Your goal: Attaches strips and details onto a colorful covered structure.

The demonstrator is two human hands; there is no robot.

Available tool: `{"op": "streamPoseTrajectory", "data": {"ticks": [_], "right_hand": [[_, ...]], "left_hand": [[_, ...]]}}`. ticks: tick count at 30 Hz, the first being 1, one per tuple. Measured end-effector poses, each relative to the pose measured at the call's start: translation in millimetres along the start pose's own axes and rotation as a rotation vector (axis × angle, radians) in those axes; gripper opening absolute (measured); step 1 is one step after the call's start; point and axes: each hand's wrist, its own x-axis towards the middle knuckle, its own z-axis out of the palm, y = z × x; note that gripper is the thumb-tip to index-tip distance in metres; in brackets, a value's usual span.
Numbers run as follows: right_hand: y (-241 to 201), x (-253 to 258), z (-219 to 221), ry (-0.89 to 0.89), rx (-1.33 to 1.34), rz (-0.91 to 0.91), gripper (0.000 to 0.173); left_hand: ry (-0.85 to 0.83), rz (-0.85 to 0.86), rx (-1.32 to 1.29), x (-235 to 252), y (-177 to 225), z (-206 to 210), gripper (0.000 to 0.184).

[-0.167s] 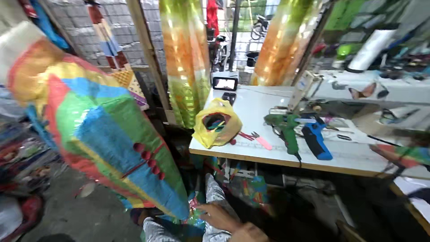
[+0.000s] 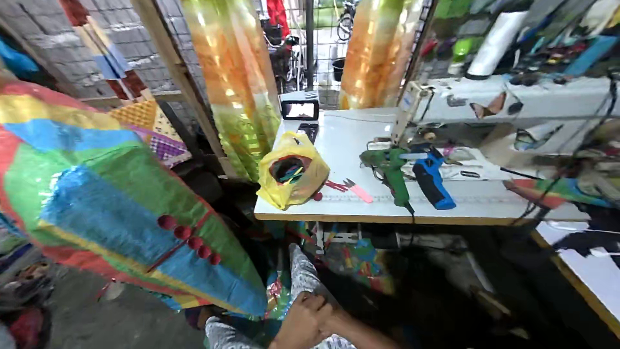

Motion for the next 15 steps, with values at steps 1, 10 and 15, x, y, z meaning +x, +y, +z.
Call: {"op": "streamPoseTrajectory", "data": {"ticks": [1, 10, 15], "right_hand": [[15, 13, 4, -0.038, -0.009, 0.004, 0.050], [115, -2, -65, 0.968, 0.298, -0.279, 0.028], [104, 22, -162, 1.249, -0.039, -0.086, 0.027]], "left_hand": [[0.015, -0.039, 0.002, 1, 0, -3, 0.035], [0.219, -0.676, -0.348, 11, -21, -50, 0.035], [0.231, -0.604, -0.500, 23, 1, -44, 0.027]]}}
